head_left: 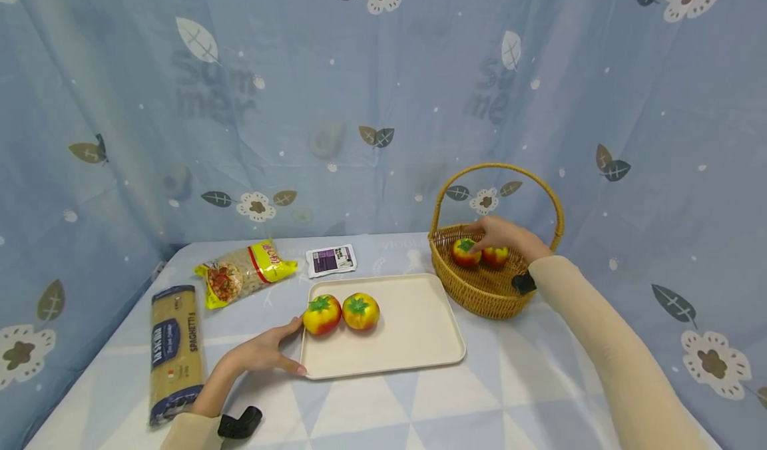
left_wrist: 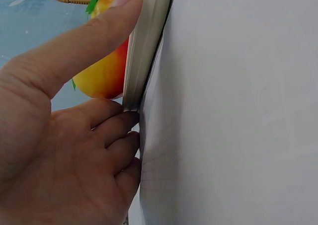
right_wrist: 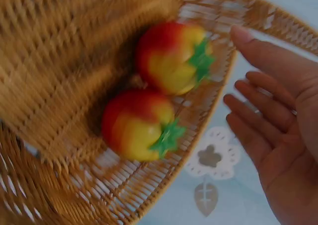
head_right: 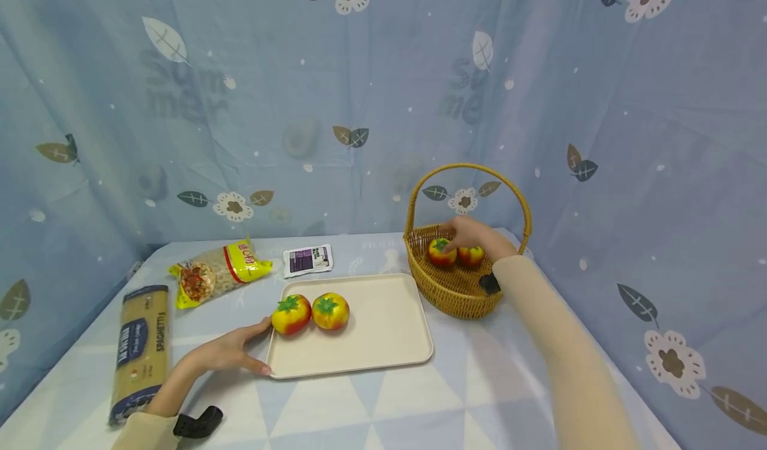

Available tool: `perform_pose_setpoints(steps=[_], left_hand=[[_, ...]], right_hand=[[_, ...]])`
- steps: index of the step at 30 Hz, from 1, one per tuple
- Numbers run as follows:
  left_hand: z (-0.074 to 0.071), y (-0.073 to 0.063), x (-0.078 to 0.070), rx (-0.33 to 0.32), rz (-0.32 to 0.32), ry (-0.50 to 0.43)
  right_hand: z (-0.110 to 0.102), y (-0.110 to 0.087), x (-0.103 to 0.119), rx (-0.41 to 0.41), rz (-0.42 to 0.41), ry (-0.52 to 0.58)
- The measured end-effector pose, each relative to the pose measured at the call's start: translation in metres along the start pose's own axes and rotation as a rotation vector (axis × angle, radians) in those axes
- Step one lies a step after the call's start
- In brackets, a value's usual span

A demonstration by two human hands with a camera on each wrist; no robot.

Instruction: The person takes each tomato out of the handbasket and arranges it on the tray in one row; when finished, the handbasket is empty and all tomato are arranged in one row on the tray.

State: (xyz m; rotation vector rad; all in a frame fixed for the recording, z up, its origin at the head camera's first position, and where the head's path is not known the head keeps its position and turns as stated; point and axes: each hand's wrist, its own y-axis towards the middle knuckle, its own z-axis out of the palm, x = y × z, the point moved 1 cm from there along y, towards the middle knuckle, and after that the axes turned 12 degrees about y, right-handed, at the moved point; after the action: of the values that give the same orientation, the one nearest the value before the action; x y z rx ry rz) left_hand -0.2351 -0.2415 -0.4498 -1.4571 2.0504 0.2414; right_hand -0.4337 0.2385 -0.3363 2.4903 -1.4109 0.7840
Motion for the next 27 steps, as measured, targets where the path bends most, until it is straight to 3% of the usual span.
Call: perform_pose_setpoints(steps=[6, 13, 19, 27], left_hand=[[0.002, 0.001, 0.001, 0.005, -0.003, -0.016], [0.002, 0.004, 0.003, 0.009, -0.010, 0.000], [0.000, 0.004, 0.000, 0.008, -0.002, 0.013], [-0.001, 0.002, 0.001, 0.005, -0.007, 0.014]], right_hand=[[0.003, 0.019, -0.011, 0.045, 0.053, -0.066], [0.010, 0.027, -0.017, 0.054, 0.141, -0.029], [0.016, 0.031, -0.027, 0.031, 0.111, -0.096], [0.013, 0.024, -0.025, -0.016, 0.117, -0.078]])
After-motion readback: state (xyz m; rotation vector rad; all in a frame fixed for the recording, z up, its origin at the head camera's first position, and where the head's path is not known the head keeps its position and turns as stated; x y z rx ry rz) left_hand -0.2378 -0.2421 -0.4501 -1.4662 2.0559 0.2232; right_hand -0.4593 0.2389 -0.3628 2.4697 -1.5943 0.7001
